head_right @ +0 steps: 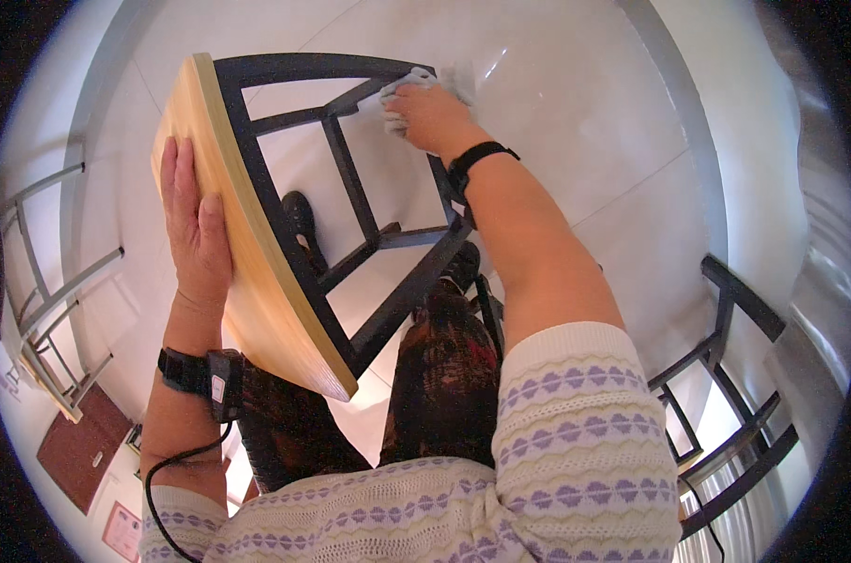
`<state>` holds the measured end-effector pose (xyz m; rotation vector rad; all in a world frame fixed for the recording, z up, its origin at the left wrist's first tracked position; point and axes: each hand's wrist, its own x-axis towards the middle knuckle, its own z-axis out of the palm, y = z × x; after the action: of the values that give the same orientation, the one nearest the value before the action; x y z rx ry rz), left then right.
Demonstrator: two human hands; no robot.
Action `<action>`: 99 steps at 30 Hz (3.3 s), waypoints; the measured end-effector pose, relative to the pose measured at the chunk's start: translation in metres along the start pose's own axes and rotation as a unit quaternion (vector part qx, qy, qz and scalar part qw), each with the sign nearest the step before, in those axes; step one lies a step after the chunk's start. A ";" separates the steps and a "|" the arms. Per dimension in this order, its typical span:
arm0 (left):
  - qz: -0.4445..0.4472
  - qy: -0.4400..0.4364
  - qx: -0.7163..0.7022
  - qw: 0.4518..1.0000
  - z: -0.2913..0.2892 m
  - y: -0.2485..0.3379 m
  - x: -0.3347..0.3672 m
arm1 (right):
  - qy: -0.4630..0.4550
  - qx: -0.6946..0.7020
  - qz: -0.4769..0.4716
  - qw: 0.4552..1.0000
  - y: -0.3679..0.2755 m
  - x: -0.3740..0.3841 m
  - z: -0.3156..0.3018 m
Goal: Cleaning and wiping down wooden stools with a cloth in a room with a mahjong table and bookshelves.
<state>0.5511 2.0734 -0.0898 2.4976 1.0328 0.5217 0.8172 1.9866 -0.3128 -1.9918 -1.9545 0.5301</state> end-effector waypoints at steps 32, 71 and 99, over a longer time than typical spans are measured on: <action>0.080 -0.029 -0.070 0.994 0.010 0.023 -0.006 | -0.219 0.242 0.022 0.945 -0.066 -0.195 0.020; 0.091 -0.022 -0.078 0.993 0.016 0.021 -0.006 | -0.393 0.133 0.079 0.906 -0.096 -0.189 -0.032; 0.057 -0.057 -0.082 0.993 0.017 0.038 -0.006 | 0.019 0.291 0.336 0.896 0.010 -0.145 0.005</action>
<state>0.5774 2.0413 -0.0870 2.4190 0.7772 0.4706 0.8229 1.8414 -0.3140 -2.1618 -0.8543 1.0701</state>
